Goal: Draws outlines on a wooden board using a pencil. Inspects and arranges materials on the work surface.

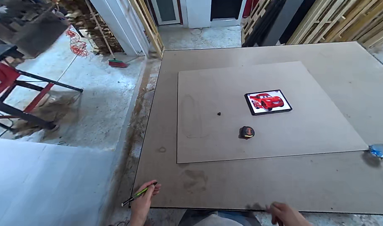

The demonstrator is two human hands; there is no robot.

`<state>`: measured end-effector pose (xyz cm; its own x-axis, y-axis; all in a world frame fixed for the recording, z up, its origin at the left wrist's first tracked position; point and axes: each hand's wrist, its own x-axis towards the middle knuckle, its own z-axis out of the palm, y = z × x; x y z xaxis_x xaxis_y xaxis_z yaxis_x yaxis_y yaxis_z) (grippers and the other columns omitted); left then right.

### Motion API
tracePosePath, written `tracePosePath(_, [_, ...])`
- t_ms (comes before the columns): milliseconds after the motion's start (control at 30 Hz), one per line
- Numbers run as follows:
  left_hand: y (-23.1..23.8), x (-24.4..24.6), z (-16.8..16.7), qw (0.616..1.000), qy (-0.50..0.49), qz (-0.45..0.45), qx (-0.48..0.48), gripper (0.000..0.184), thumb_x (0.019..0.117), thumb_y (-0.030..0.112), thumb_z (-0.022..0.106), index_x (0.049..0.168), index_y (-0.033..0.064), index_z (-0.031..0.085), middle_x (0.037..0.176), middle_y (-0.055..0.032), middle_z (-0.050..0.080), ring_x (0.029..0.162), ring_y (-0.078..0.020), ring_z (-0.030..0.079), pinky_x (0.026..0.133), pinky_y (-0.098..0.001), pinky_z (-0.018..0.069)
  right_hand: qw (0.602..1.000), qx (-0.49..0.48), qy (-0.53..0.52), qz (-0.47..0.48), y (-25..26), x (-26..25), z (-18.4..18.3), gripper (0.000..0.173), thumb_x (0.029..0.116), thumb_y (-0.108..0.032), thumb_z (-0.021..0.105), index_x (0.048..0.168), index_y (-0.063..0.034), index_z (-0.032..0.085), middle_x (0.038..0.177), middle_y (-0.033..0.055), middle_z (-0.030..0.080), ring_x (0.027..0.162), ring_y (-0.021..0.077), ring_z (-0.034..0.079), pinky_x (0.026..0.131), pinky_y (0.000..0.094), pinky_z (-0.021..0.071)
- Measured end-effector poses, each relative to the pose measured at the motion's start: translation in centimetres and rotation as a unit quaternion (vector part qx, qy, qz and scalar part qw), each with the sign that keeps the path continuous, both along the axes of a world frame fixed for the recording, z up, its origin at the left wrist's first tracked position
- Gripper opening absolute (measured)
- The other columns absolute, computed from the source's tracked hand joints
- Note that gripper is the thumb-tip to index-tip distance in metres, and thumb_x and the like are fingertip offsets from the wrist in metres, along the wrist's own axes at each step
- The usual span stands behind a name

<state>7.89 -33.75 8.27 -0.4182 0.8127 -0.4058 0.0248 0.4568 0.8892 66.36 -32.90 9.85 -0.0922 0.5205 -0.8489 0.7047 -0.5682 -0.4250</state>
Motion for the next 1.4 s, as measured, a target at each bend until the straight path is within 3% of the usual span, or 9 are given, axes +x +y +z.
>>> tracePosePath(133, [2.2, -0.3, -0.5, 0.999, 0.035, -0.013, -0.027, 0.026, 0.0998, 0.013, 0.061, 0.119, -0.0019, 0.071, 0.107, -0.0139, 0.077, 0.097, -0.0271, 0.077, 0.088, -0.0414, 0.0646, 0.991, 0.112, 0.072, -0.002, 11.1, -7.1, 1.5, 0.043, 0.1067, -0.050, 0.048, 0.123, -0.0180, 0.071, 0.096, -0.0005, 0.076, 0.078, 0.0172, 0.071, 0.076, 0.0434, 0.0600])
tracePosePath(300, [6.7, 2.4, 0.0, 0.998, 0.052, -0.020, 0.007, 0.017, 0.0971, 0.005, 0.062, 0.104, -0.0039, 0.075, 0.100, -0.0165, 0.078, 0.088, -0.0287, 0.077, 0.083, -0.0422, 0.0652, 0.949, 0.271, 0.163, -0.005, 29.0, -18.4, 0.1, 0.032, 0.1085, -0.039, 0.051, 0.123, -0.0192, 0.072, 0.093, -0.0019, 0.074, 0.077, 0.0143, 0.070, 0.072, 0.0407, 0.0608])
tracePosePath(400, [9.8, 3.8, -0.1, 0.997, 0.057, -0.044, 0.036, 0.020, 0.0989, 0.001, 0.056, 0.108, -0.0062, 0.072, 0.101, -0.0156, 0.077, 0.089, -0.0254, 0.076, 0.084, -0.0394, 0.0642, 0.894, 0.371, 0.232, -0.093, 39.4, -24.4, -3.2, 0.032, 0.1092, -0.032, 0.050, 0.125, -0.0127, 0.071, 0.095, 0.0021, 0.074, 0.078, 0.0155, 0.070, 0.071, 0.0396, 0.0601])
tracePosePath(533, [13.7, 3.5, -2.8, 0.994, 0.016, -0.066, 0.082, 0.026, 0.1047, 0.018, 0.061, 0.117, -0.0024, 0.073, 0.110, -0.0165, 0.076, 0.097, -0.0254, 0.075, 0.089, -0.0395, 0.0624, 0.778, 0.503, 0.272, -0.259, 48.3, -29.4, -9.4, 0.031, 0.1092, -0.022, 0.047, 0.123, -0.0048, 0.069, 0.092, 0.0040, 0.073, 0.075, 0.0130, 0.068, 0.069, 0.0323, 0.0593])
tracePosePath(633, [19.0, 3.1, -4.9, 0.992, 0.035, -0.077, 0.095, 0.026, 0.1045, 0.023, 0.062, 0.115, 0.0036, 0.076, 0.099, -0.0076, 0.075, 0.079, -0.0134, 0.070, 0.072, -0.0277, 0.0607, 0.740, 0.544, 0.260, -0.298, 49.5, -30.3, -10.8, 0.025, 0.1088, -0.019, 0.050, 0.117, -0.0057, 0.070, 0.083, 0.0003, 0.070, 0.066, 0.0089, 0.066, 0.060, 0.0262, 0.0580])
tracePosePath(733, [26.1, 2.7, -7.3, 0.984, 0.045, -0.113, 0.134, 0.029, 0.1012, 0.031, 0.067, 0.111, 0.0055, 0.077, 0.088, -0.0071, 0.073, 0.068, -0.0106, 0.064, 0.062, -0.0241, 0.0558, 0.746, 0.547, 0.238, -0.296, 50.2, -30.5, -11.2, 0.022, 0.1073, -0.018, 0.052, 0.113, -0.0091, 0.072, 0.079, -0.0027, 0.070, 0.064, 0.0070, 0.066, 0.057, 0.0246, 0.0575])
tracePosePath(900, [39.8, 4.5, -7.9, 0.962, 0.044, -0.185, 0.196, 0.018, 0.0958, 0.024, 0.072, 0.109, 0.0111, 0.074, 0.089, -0.0087, 0.071, 0.068, -0.0162, 0.066, 0.061, -0.0295, 0.0584, 0.736, 0.554, 0.235, -0.308, 50.8, -30.4, -11.1, 0.021, 0.1071, -0.017, 0.054, 0.112, -0.0091, 0.072, 0.077, -0.0026, 0.069, 0.062, 0.0077, 0.065, 0.054, 0.0243, 0.0572])
tracePosePath(1000, [45.0, 6.2, -7.2, 0.962, 0.038, -0.185, 0.199, 0.019, 0.0990, 0.008, 0.063, 0.116, 0.0028, 0.070, 0.100, -0.0126, 0.074, 0.082, -0.0211, 0.073, 0.074, -0.0355, 0.0641, 0.734, 0.560, 0.225, -0.313, 50.6, -30.2, -11.0, 0.021, 0.1071, -0.017, 0.054, 0.113, -0.0095, 0.072, 0.077, -0.0031, 0.068, 0.061, 0.0070, 0.064, 0.053, 0.0234, 0.0564])
tracePosePath(1400, [51.4, 7.2, -8.4, 0.960, 0.159, -0.120, 0.195, 0.002, 0.0974, 0.011, 0.070, 0.099, 0.0101, 0.068, 0.077, -0.0026, 0.070, 0.055, -0.0101, 0.061, 0.048, -0.0206, 0.0501, 0.747, 0.535, 0.214, -0.331, 50.2, -29.5, -10.8, 0.024, 0.1092, -0.019, 0.049, 0.117, -0.0109, 0.070, 0.077, -0.0022, 0.067, 0.057, 0.0090, 0.062, 0.049, 0.0235, 0.0534])
